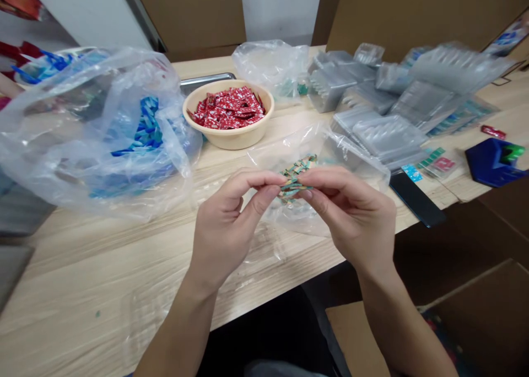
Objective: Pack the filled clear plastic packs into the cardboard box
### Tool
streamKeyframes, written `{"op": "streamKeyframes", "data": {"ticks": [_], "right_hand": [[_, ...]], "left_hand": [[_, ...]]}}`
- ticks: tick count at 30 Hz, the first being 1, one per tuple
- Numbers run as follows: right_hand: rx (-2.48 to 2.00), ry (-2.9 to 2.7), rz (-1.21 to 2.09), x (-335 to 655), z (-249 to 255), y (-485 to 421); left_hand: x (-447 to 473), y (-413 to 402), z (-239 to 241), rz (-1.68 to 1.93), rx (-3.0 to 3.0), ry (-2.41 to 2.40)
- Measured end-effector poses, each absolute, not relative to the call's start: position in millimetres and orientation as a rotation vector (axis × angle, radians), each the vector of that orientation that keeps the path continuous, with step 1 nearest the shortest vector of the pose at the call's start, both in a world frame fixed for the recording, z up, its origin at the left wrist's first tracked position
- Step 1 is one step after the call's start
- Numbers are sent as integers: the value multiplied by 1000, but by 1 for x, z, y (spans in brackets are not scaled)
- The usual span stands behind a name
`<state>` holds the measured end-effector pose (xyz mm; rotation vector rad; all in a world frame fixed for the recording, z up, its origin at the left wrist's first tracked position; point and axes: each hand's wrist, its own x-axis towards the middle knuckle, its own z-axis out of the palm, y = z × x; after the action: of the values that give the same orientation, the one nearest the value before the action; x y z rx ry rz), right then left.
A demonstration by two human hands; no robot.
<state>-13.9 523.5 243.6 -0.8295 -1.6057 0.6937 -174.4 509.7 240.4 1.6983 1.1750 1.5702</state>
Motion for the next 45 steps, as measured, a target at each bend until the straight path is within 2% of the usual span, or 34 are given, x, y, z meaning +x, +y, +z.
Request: {"op": "streamKeyframes", "data": {"ticks": [20, 31, 45], "right_hand": [[-965, -1556, 577, -15, 235, 522], [-907, -1436, 1039, -15, 233, 535], [-985, -1293, 660, -28, 233, 518]], "left_hand": [[-159, 516, 234, 1533, 1671, 1117], [-138, 522, 227, 1793, 1722, 1236], [-139, 506, 229, 1694, 1609, 1191]]}}
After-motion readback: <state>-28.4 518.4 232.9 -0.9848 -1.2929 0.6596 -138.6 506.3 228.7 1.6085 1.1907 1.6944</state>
